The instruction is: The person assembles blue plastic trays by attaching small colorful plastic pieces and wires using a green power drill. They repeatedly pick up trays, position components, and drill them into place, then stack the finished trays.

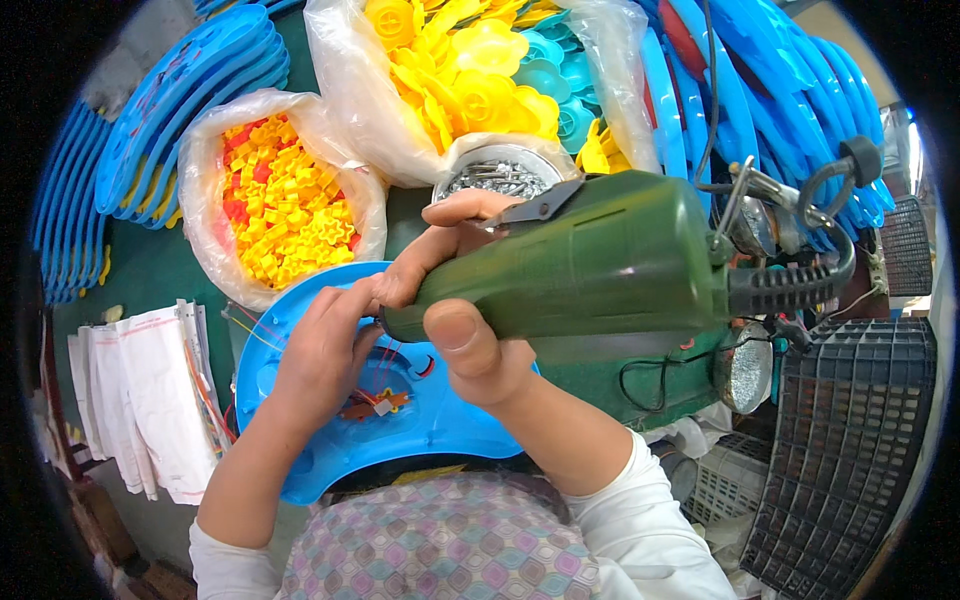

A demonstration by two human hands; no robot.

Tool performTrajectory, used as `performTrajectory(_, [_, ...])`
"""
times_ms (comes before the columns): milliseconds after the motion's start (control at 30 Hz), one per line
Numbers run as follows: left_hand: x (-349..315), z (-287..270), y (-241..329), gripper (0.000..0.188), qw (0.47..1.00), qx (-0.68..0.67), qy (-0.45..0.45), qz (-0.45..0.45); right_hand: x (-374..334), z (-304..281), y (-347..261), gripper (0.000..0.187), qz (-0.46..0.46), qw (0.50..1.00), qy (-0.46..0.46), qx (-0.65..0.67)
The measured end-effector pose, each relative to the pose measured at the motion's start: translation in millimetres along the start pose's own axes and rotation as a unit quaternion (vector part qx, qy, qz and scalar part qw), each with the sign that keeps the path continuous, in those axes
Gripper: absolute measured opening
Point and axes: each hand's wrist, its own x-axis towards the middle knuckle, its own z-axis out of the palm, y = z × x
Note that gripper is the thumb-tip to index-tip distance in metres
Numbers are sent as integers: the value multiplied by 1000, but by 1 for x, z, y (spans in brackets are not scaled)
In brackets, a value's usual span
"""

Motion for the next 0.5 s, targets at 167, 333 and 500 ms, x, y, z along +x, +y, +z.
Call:
performTrajectory(167, [1,1,-1,62,1000,21,3,23,0,-1,0,78,0,1000,-13,-3])
performTrajectory(333, [1,7,-5,63,997,5,74,13,-1,-1,0,77,-9,1000,-5,-20])
performTrajectory(500, [-2,11,-12,41,996,-3,27,-83,1,-8,9,76,-23,1000,4,-19])
